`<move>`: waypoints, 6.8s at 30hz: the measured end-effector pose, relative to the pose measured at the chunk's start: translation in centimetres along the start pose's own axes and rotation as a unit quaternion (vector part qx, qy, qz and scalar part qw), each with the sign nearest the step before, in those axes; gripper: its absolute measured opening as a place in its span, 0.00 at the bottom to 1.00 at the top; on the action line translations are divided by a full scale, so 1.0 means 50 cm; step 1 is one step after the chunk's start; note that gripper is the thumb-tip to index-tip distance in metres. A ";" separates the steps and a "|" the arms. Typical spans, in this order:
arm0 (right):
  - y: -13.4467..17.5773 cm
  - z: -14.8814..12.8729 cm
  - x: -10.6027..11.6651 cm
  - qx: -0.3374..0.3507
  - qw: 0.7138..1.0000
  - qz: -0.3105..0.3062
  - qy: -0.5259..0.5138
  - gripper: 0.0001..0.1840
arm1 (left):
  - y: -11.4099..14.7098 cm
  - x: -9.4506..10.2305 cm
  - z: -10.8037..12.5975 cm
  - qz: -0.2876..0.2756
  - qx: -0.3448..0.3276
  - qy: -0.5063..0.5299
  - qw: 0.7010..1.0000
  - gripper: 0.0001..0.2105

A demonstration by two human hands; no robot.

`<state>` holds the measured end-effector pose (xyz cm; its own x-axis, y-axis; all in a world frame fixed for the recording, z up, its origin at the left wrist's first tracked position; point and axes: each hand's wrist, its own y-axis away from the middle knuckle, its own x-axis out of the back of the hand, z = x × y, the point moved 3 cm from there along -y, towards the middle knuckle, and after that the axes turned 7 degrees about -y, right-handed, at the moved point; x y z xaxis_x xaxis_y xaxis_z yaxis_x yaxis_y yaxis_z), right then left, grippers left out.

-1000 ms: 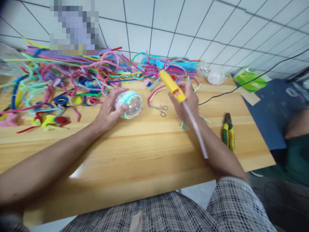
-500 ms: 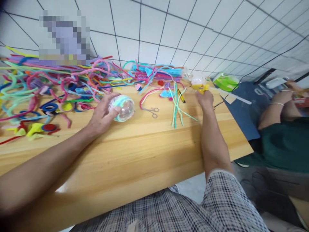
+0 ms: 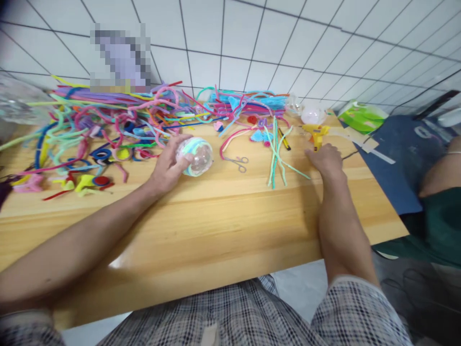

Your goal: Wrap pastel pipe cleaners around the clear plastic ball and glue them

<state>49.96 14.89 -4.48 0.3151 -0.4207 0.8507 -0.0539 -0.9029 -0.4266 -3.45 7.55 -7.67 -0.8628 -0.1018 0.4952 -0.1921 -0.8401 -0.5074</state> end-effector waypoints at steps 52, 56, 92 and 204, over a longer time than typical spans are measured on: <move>0.171 -0.613 -0.178 -0.037 0.760 -0.218 -0.611 0.42 | 0.003 -0.023 0.006 -0.032 -0.072 -0.041 0.996 0.41; 0.170 -0.611 -0.172 -0.045 0.753 -0.215 -0.621 0.37 | 0.005 -0.027 0.003 -0.032 -0.090 -0.032 0.995 0.47; 0.144 -0.574 -0.156 -0.056 0.781 -0.057 -0.620 0.27 | -0.015 -0.033 -0.014 0.004 0.076 0.120 0.990 0.44; 0.187 -0.596 -0.124 0.298 0.881 -0.034 -0.366 0.11 | -0.006 -0.017 -0.001 -0.056 -0.103 -0.034 0.992 0.35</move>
<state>19.25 6.43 -4.59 0.8367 -0.0015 0.5477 0.4268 -0.6248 -0.6537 -2.69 7.91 -8.00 -0.7984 -0.0557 0.5996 -0.3829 -0.7215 -0.5769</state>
